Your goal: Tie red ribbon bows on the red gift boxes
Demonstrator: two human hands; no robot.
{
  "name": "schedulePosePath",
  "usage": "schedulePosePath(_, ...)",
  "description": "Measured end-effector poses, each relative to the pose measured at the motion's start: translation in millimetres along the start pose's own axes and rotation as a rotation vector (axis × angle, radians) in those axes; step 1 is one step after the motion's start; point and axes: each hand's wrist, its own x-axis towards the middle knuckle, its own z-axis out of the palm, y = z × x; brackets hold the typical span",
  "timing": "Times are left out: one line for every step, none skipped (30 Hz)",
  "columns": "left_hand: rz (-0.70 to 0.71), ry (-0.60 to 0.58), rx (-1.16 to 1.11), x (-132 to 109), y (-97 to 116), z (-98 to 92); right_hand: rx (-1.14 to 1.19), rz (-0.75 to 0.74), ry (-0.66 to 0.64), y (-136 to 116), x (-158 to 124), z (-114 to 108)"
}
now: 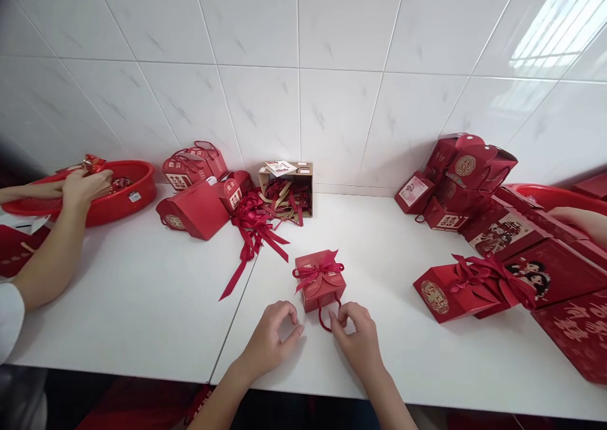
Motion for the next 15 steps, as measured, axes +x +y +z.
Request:
schedulePosePath(0.027, -0.038, 0.011, 5, 2, 1.0, -0.004, -0.023, -0.046, 0, 1, 1)
schedulePosePath(0.054, -0.075, 0.03, 9, 4, 3.0, -0.019, -0.035, -0.077, 1, 2, 3)
schedulePosePath(0.074, -0.109, 0.065, 13, 5, 5.9, -0.055, -0.031, -0.092, 1, 3, 6)
schedulePosePath(0.085, -0.139, 0.119, 15, 5, 9.1, -0.108, -0.015, -0.1, 2, 4, 8)
schedulePosePath(0.088, -0.168, 0.183, 17, 5, 12.5, -0.167, 0.004, -0.111, 2, 4, 11)
schedulePosePath(0.085, -0.194, 0.251, 18, 4, 15.4, -0.223, 0.017, -0.135, 2, 4, 13)
schedulePosePath(0.081, -0.218, 0.311, 18, 2, 17.8, -0.264, 0.021, -0.168, 3, 3, 15)
schedulePosePath(0.078, -0.239, 0.354, 17, 0, 19.4, -0.282, 0.014, -0.2, 4, 2, 15)
schedulePosePath(0.077, -0.256, 0.376, 17, -2, 20.2, -0.274, -0.002, -0.218, 5, 1, 14)
schedulePosePath(0.078, -0.27, 0.391, 16, -4, 20.4, -0.253, -0.019, -0.198, 8, 0, 10)
schedulePosePath(0.078, -0.28, 0.402, 15, -5, 20.3, -0.225, -0.035, -0.133, 11, -1, 4)
schedulePosePath(0.079, -0.284, 0.412, 14, -7, 19.9, -0.2, -0.047, -0.017, 16, 0, -6)
schedulePosePath(0.079, -0.285, 0.42, 14, -7, 19.6, -0.179, -0.048, 0.147, 23, 0, -19)
schedulePosePath(0.081, -0.283, 0.424, 13, -8, 19.3, -0.164, -0.043, 0.329, 32, 2, -35)
schedulePosePath(0.085, -0.279, 0.426, 13, -8, 19.3, -0.173, -0.015, 0.555, 42, 5, -53)
